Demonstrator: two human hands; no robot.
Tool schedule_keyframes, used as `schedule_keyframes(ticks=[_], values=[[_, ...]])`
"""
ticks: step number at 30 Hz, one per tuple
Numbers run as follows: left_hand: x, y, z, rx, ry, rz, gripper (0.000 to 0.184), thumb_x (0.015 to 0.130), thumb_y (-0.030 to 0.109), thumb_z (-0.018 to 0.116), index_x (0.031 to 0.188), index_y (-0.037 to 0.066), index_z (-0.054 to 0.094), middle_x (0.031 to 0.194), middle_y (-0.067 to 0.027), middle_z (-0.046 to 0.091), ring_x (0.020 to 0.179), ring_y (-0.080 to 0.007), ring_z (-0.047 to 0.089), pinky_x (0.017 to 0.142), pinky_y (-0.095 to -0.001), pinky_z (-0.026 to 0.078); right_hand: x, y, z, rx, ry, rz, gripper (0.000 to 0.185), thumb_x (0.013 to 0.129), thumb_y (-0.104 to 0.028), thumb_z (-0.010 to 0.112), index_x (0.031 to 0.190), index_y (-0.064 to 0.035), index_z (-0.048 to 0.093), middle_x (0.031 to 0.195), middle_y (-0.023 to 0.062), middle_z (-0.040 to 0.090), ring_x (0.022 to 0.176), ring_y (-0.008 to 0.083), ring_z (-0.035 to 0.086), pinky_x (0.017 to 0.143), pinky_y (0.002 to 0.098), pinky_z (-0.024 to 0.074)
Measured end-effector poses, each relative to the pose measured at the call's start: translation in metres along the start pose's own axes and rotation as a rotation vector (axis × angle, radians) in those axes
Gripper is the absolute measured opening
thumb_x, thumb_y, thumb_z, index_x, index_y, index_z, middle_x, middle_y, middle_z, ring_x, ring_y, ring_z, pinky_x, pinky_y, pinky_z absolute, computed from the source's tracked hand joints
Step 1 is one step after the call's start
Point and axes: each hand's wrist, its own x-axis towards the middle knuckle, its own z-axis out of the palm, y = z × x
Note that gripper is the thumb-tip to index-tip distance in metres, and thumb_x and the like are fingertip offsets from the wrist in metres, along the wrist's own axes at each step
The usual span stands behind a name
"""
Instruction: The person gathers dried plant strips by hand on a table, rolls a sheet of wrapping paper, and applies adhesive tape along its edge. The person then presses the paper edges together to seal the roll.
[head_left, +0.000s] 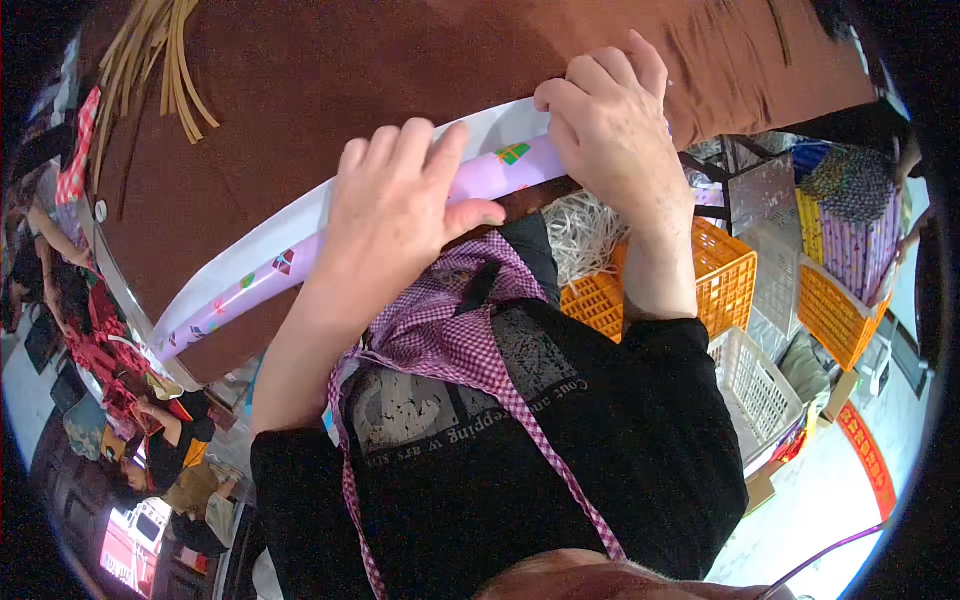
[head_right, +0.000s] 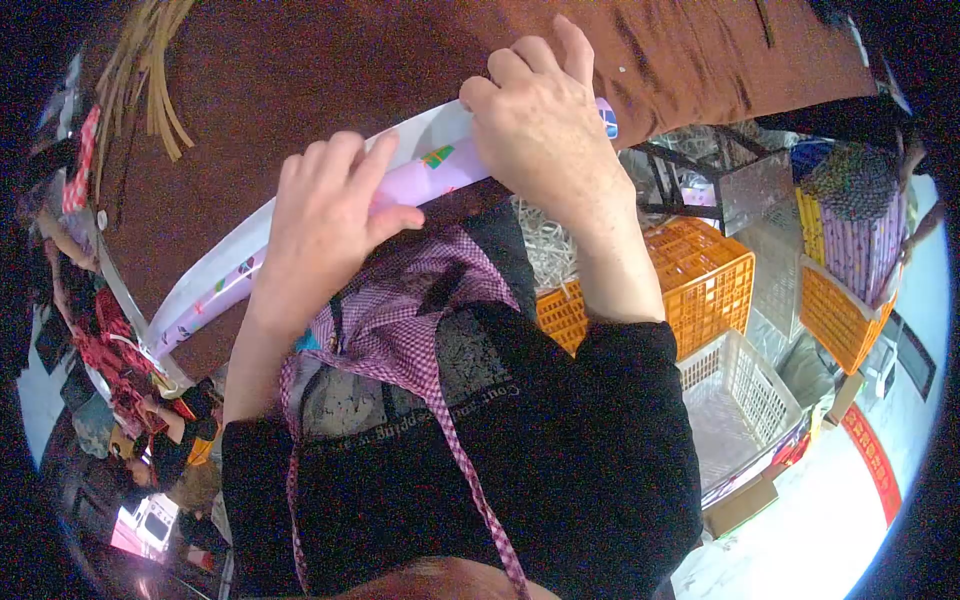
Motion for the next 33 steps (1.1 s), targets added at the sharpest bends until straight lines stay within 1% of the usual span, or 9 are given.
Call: schedule_keyframes(ticks=[4, 8, 11, 13, 16, 19, 23, 28, 33], values=[[0.020, 0.009, 0.012, -0.036, 0.039, 0.047, 0.066, 0.075, 0.057, 0.063, 0.111, 0.002, 0.064, 0.088, -0.0066, 0.052, 0.084, -0.0237, 0.053, 0.073, -0.0370, 0.042, 0.000, -0.001, -0.001, -0.008, -0.002, 0.001, 0.010, 0.077, -0.010, 0.062, 0.084, -0.0127, 0.068, 0.082, 0.0036, 0.056, 0.096, 0.0237, 0.056, 0.108, 0.0509, 0.0296], [0.029, 0.013, 0.020, -0.036, 0.063, 0.064, 0.066, 0.074, 0.057, 0.064, 0.110, 0.002, 0.065, 0.087, -0.0062, 0.052, 0.082, -0.0231, 0.053, 0.073, -0.0363, 0.042, -0.002, 0.001, -0.002, -0.002, 0.019, -0.002, 0.010, 0.077, -0.010, 0.062, 0.084, -0.0130, 0.067, 0.082, 0.0033, 0.056, 0.096, 0.0238, 0.056, 0.108, 0.0512, 0.0298], [0.029, 0.014, 0.021, -0.047, 0.082, 0.071, 0.065, 0.074, 0.057, 0.064, 0.109, 0.002, 0.065, 0.087, -0.0060, 0.052, 0.082, -0.0229, 0.053, 0.073, -0.0362, 0.042, -0.005, 0.006, -0.008, 0.009, -0.014, -0.009, 0.014, 0.077, -0.009, 0.062, 0.089, -0.0142, 0.068, 0.084, 0.0027, 0.056, 0.097, 0.0238, 0.056, 0.108, 0.0512, 0.0297], [0.028, 0.014, 0.020, -0.033, 0.080, 0.067, 0.065, 0.073, 0.057, 0.065, 0.111, 0.003, 0.065, 0.087, -0.0060, 0.052, 0.082, -0.0229, 0.053, 0.073, -0.0363, 0.042, -0.011, 0.017, -0.012, 0.165, 0.042, -0.039, 0.017, 0.080, -0.009, 0.063, 0.094, -0.0156, 0.069, 0.088, 0.0015, 0.058, 0.100, 0.0228, 0.057, 0.107, 0.0498, 0.0296], [0.030, 0.015, 0.019, -0.015, 0.074, 0.064, 0.065, 0.073, 0.056, 0.066, 0.112, 0.005, 0.064, 0.088, -0.0060, 0.052, 0.083, -0.0228, 0.053, 0.073, -0.0365, 0.041, -0.019, 0.037, -0.018, 0.207, 0.091, -0.037, 0.019, 0.082, -0.008, 0.063, 0.098, -0.0160, 0.069, 0.091, 0.0004, 0.062, 0.102, 0.0215, 0.058, 0.107, 0.0477, 0.0297], [0.029, 0.015, 0.017, -0.016, 0.067, 0.077, 0.065, 0.073, 0.056, 0.066, 0.115, 0.006, 0.062, 0.089, -0.0062, 0.052, 0.083, -0.0228, 0.054, 0.073, -0.0365, 0.041, -0.026, 0.051, -0.023, 0.231, 0.084, -0.011, 0.018, 0.082, -0.007, 0.064, 0.097, -0.0150, 0.069, 0.092, 0.0000, 0.063, 0.100, 0.0206, 0.058, 0.106, 0.0458, 0.0301], [0.027, 0.015, 0.014, -0.011, 0.032, 0.069, 0.065, 0.074, 0.053, 0.067, 0.117, 0.005, 0.060, 0.091, -0.0066, 0.052, 0.082, -0.0227, 0.054, 0.074, -0.0365, 0.041, -0.033, 0.061, -0.027, 0.209, 0.094, 0.013, 0.014, 0.080, -0.005, 0.064, 0.091, -0.0129, 0.069, 0.088, 0.0002, 0.062, 0.099, 0.0203, 0.058, 0.106, 0.0443, 0.0301], [0.021, 0.018, 0.012, -0.034, -0.053, 0.030, 0.065, 0.075, 0.047, 0.070, 0.122, 0.005, 0.058, 0.095, -0.0082, 0.052, 0.082, -0.0229, 0.056, 0.073, -0.0371, 0.041, -0.040, 0.062, -0.024, 0.226, 0.099, 0.008, 0.015, 0.077, -0.004, 0.066, 0.088, -0.0124, 0.070, 0.086, 0.0003, 0.061, 0.099, 0.0207, 0.058, 0.106, 0.0454, 0.0301], [0.015, 0.018, 0.012, -0.041, -0.081, 0.025, 0.066, 0.074, 0.047, 0.071, 0.124, 0.005, 0.057, 0.096, -0.0086, 0.052, 0.082, -0.0229, 0.057, 0.074, -0.0368, 0.041, -0.040, 0.062, -0.018, 0.211, 0.065, 0.010, 0.016, 0.074, -0.004, 0.066, 0.087, -0.0129, 0.071, 0.084, 0.0000, 0.060, 0.100, 0.0205, 0.059, 0.106, 0.0469, 0.0304]])
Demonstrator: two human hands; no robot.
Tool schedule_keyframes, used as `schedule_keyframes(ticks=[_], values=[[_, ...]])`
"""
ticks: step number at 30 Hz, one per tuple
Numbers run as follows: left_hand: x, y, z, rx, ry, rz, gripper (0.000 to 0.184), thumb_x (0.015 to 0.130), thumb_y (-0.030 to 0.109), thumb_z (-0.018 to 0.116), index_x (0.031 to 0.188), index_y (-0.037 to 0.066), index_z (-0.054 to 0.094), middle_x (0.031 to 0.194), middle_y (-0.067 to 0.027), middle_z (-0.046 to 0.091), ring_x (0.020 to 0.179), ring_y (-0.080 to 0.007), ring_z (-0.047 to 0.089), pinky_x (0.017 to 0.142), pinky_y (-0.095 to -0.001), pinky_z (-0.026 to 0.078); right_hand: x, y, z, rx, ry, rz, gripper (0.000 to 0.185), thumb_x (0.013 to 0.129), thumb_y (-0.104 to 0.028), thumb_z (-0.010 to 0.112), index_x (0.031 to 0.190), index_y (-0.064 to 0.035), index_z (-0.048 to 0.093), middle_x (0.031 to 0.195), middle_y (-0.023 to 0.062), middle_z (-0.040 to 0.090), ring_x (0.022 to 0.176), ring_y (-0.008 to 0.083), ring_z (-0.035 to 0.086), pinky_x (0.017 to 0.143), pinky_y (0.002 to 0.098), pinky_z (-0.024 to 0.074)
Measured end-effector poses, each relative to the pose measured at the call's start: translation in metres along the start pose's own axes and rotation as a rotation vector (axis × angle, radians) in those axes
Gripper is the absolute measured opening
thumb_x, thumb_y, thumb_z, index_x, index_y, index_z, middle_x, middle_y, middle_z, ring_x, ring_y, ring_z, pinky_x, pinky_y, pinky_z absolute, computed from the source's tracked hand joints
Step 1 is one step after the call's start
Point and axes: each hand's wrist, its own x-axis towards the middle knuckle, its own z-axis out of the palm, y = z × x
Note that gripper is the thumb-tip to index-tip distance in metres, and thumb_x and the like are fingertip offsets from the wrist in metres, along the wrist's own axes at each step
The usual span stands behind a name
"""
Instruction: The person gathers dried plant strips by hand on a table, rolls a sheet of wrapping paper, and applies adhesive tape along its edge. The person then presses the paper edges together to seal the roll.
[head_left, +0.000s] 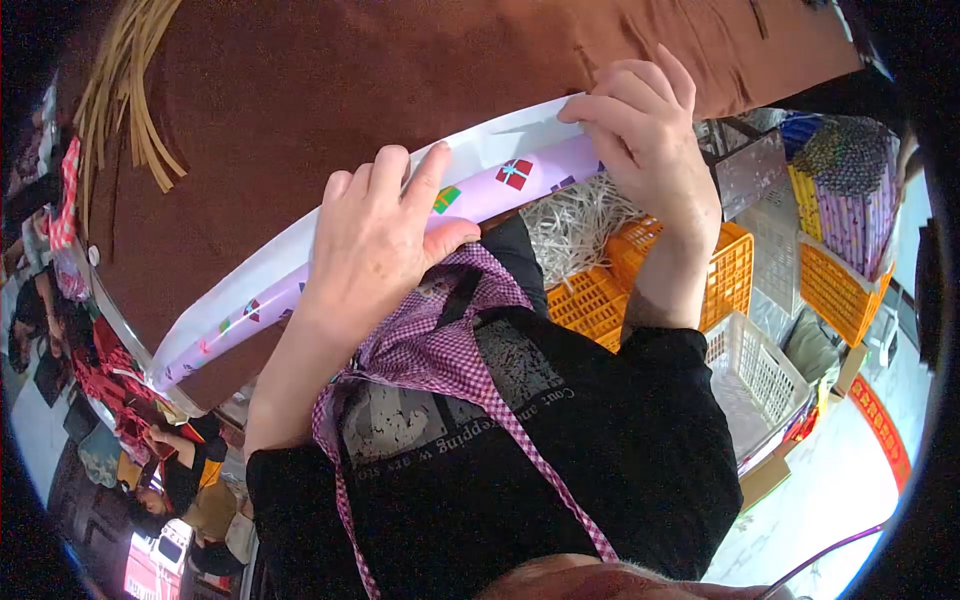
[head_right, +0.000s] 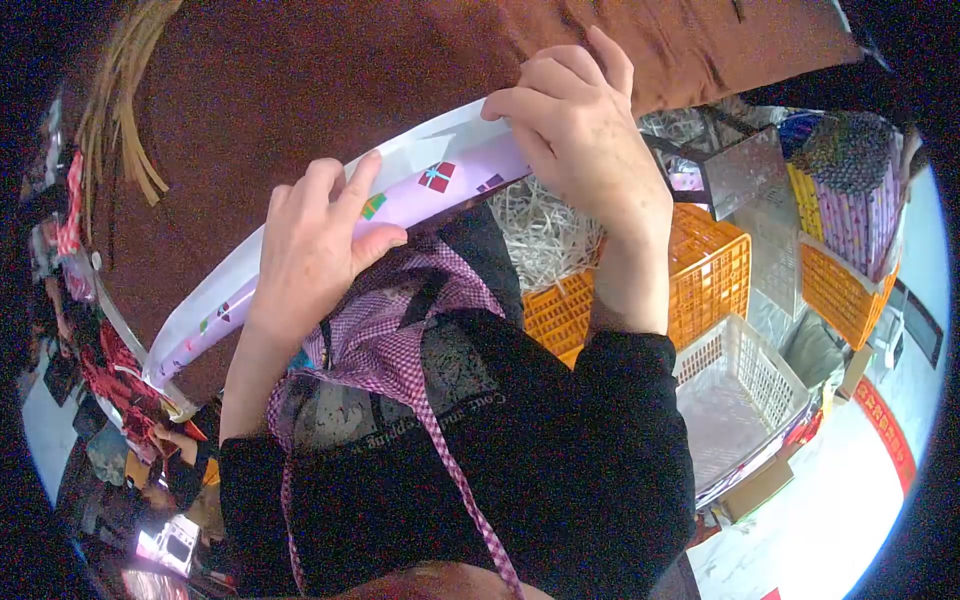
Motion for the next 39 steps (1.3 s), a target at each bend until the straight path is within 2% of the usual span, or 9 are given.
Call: schedule_keyframes(ticks=[23, 29, 35, 39], values=[[-0.002, -0.002, -0.001, 0.006, -0.026, -0.007, 0.069, 0.074, 0.051, 0.069, 0.125, 0.005, 0.057, 0.097, -0.0079, 0.052, 0.082, -0.0229, 0.056, 0.074, -0.0370, 0.040, 0.005, -0.008, 0.009, -0.096, -0.047, 0.038, 0.012, 0.076, -0.007, 0.064, 0.085, -0.0126, 0.069, 0.083, 0.0013, 0.057, 0.101, 0.0214, 0.057, 0.107, 0.0493, 0.0300], [0.009, 0.007, -0.002, 0.011, 0.002, 0.031, 0.070, 0.073, 0.055, 0.067, 0.119, 0.003, 0.059, 0.095, -0.0077, 0.052, 0.081, -0.0226, 0.053, 0.074, -0.0364, 0.040, 0.004, -0.009, 0.011, -0.093, -0.021, 0.042, 0.013, 0.076, -0.006, 0.064, 0.086, -0.0123, 0.070, 0.084, 0.0014, 0.057, 0.102, 0.0215, 0.057, 0.109, 0.0500, 0.0289], [0.042, 0.023, 0.014, -0.015, 0.097, 0.133, 0.066, 0.074, 0.057, 0.066, 0.107, 0.000, 0.065, 0.085, -0.0064, 0.051, 0.077, -0.0207, 0.053, 0.069, -0.0336, 0.041, 0.002, -0.008, 0.013, -0.080, -0.014, 0.048, 0.013, 0.076, -0.007, 0.064, 0.086, -0.0117, 0.070, 0.086, 0.0022, 0.058, 0.103, 0.0222, 0.057, 0.109, 0.0508, 0.0284], [0.057, 0.028, 0.021, -0.010, 0.116, 0.157, 0.066, 0.074, 0.057, 0.066, 0.106, 0.000, 0.065, 0.085, -0.0062, 0.051, 0.078, -0.0208, 0.053, 0.069, -0.0341, 0.041, 0.004, -0.011, 0.008, -0.099, 0.003, 0.032, 0.014, 0.075, -0.007, 0.064, 0.087, -0.0116, 0.070, 0.086, 0.0028, 0.058, 0.104, 0.0227, 0.057, 0.110, 0.0509, 0.0280]])
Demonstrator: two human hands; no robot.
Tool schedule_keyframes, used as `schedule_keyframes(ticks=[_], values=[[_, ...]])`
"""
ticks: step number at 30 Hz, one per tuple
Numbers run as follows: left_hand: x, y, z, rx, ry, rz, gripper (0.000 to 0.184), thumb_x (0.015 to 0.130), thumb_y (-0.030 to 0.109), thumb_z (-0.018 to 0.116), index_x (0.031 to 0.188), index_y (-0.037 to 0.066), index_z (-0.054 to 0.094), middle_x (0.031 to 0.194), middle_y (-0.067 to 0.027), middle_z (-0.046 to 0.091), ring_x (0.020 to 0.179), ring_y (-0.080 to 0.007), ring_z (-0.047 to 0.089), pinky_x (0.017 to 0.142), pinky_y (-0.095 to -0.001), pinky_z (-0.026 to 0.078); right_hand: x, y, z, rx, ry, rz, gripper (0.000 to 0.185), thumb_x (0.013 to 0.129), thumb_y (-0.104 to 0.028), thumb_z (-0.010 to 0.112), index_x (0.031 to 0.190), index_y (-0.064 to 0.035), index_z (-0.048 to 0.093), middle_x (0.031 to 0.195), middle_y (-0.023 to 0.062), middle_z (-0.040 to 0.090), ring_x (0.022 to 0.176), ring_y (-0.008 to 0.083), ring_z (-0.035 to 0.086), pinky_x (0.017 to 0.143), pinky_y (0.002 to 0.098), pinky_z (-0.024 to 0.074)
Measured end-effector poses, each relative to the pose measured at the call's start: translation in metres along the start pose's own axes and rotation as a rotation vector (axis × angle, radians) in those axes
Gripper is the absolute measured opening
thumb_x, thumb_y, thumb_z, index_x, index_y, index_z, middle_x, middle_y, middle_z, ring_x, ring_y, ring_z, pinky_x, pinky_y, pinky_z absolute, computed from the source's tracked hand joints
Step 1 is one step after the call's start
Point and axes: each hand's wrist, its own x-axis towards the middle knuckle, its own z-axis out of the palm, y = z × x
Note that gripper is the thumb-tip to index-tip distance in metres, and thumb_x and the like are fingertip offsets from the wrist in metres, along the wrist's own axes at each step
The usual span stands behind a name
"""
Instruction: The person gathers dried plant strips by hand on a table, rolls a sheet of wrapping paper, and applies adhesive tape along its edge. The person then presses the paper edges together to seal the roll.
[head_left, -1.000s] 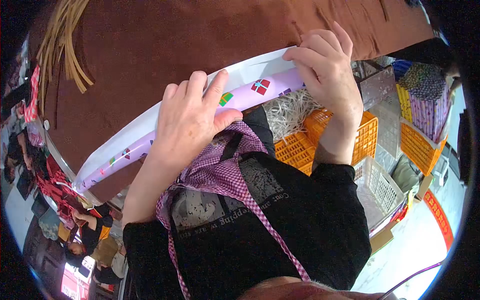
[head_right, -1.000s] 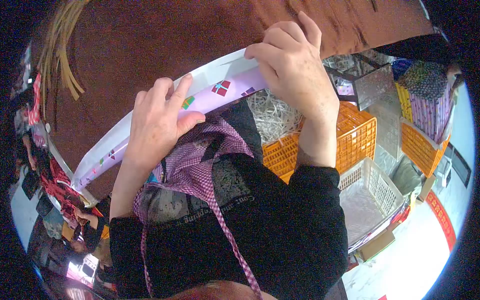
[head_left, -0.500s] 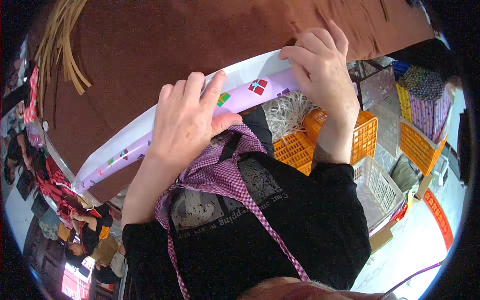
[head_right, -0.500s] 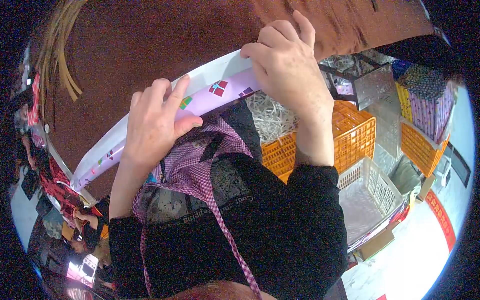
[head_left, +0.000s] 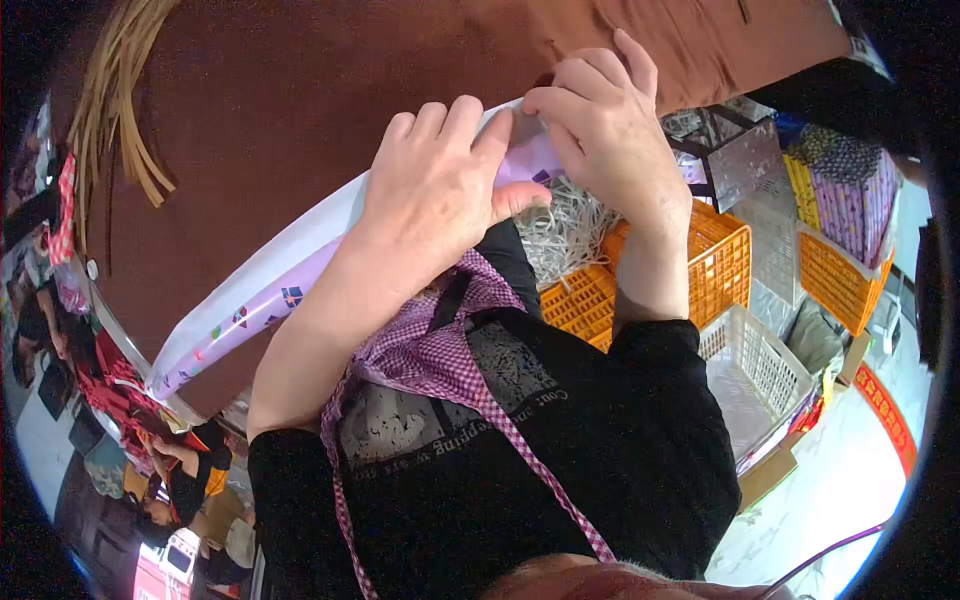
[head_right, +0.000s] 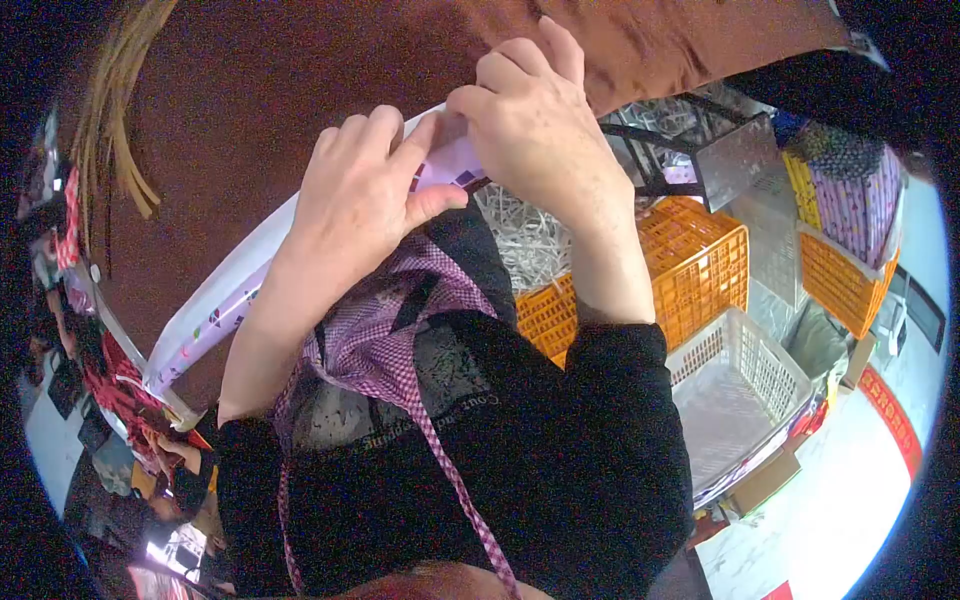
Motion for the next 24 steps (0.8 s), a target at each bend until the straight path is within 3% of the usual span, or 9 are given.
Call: schedule_keyframes(ticks=[6, 16, 24], values=[[0.002, 0.000, 0.002, -0.020, 0.018, 0.012, 0.066, 0.075, 0.057, 0.065, 0.110, 0.001, 0.064, 0.085, -0.0062, 0.051, 0.078, -0.0213, 0.053, 0.069, -0.0353, 0.041, -0.011, 0.031, -0.010, 0.135, 0.003, 0.036, 0.024, 0.081, -0.006, 0.063, 0.103, -0.0149, 0.069, 0.097, 0.0031, 0.065, 0.107, 0.0217, 0.058, 0.109, 0.0482, 0.0281], [0.003, 0.001, 0.001, 0.003, 0.010, 0.013, 0.067, 0.075, 0.056, 0.066, 0.115, 0.003, 0.062, 0.084, -0.0059, 0.050, 0.077, -0.0215, 0.052, 0.070, -0.0356, 0.040, -0.011, 0.036, -0.003, 0.062, 0.105, 0.078, 0.010, 0.078, -0.012, 0.070, 0.086, -0.0131, 0.067, 0.084, 0.0002, 0.062, 0.095, 0.0211, 0.059, 0.107, 0.0456, 0.0293], [0.003, 0.003, 0.000, 0.012, 0.009, 0.008, 0.066, 0.075, 0.056, 0.066, 0.113, 0.003, 0.063, 0.085, -0.0063, 0.051, 0.077, -0.0215, 0.053, 0.071, -0.0354, 0.041, -0.009, 0.027, 0.003, -0.107, 0.043, 0.111, 0.010, 0.077, -0.016, 0.070, 0.087, -0.0138, 0.067, 0.086, 0.0015, 0.060, 0.102, 0.0214, 0.056, 0.109, 0.0493, 0.0276]])
